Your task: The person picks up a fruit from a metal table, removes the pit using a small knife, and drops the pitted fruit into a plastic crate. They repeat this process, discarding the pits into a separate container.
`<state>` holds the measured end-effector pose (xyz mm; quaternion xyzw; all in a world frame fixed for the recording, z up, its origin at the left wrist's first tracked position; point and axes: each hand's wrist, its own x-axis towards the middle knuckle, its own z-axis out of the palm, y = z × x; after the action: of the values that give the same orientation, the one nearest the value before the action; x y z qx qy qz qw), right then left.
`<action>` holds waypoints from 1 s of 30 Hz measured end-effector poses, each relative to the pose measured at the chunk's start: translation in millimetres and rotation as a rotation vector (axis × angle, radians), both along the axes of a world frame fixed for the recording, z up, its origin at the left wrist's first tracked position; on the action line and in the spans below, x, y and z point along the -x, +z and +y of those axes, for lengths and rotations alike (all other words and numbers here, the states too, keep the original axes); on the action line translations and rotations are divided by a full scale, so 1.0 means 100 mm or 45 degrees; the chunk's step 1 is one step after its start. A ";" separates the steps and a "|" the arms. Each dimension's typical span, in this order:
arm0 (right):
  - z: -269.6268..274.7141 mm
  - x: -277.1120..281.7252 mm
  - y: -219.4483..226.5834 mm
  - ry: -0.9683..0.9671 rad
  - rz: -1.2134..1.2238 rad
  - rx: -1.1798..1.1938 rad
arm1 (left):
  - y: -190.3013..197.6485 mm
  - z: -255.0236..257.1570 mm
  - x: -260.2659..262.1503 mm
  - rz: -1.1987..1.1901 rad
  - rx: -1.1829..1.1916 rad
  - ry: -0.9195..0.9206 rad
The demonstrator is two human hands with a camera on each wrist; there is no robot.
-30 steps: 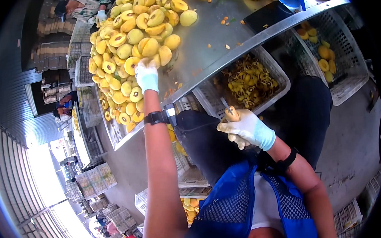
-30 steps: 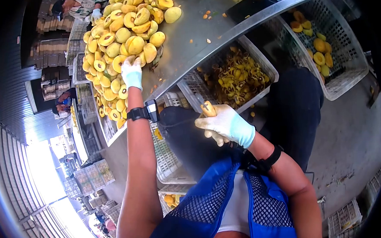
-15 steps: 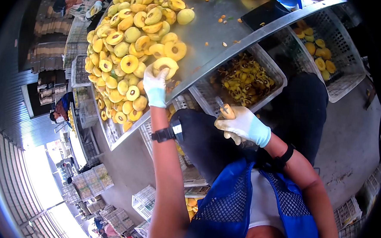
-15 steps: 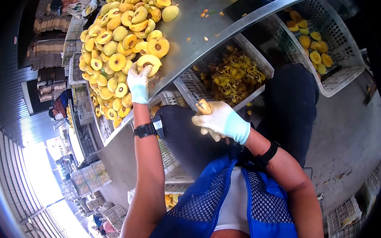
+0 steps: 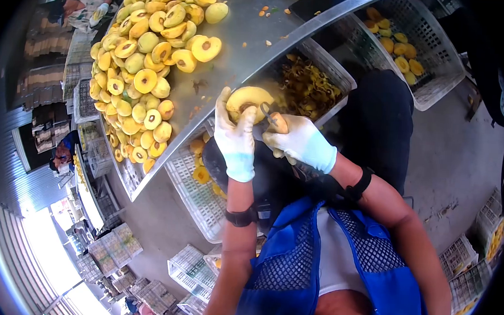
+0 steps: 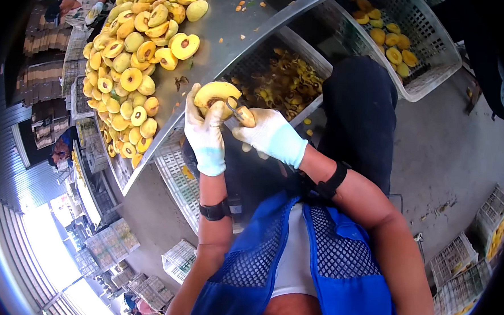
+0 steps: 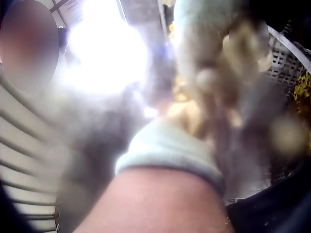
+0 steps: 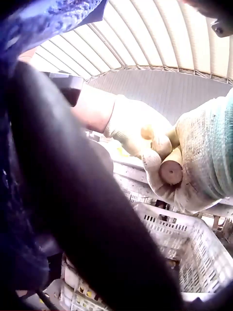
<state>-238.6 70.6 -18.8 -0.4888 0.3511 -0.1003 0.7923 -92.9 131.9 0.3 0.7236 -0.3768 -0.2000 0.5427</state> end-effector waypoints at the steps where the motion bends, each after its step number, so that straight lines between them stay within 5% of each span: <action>1: 0.01 0.00 -0.02 -0.012 -0.005 0.009 | -0.04 0.01 0.03 0.035 0.026 -0.007; 12: -0.04 0.05 0.04 0.080 0.022 -0.054 | -0.07 0.09 0.18 -0.096 -0.070 -0.064; 13: -0.03 0.06 0.01 0.096 0.013 -0.071 | -0.07 0.10 0.20 0.069 -0.048 -0.087; 25: -0.06 0.19 -0.11 0.247 -0.276 -0.403 | -0.10 0.21 0.24 -0.547 -0.063 -0.144; 30: -0.02 0.15 0.04 0.324 -0.091 -0.241 | 0.18 0.21 0.20 -0.327 -0.230 -0.201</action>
<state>-254.0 68.4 -15.0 -0.4484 0.2658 0.0172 0.8532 -113.3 152.5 18.0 0.7571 -0.4793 -0.1809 0.4054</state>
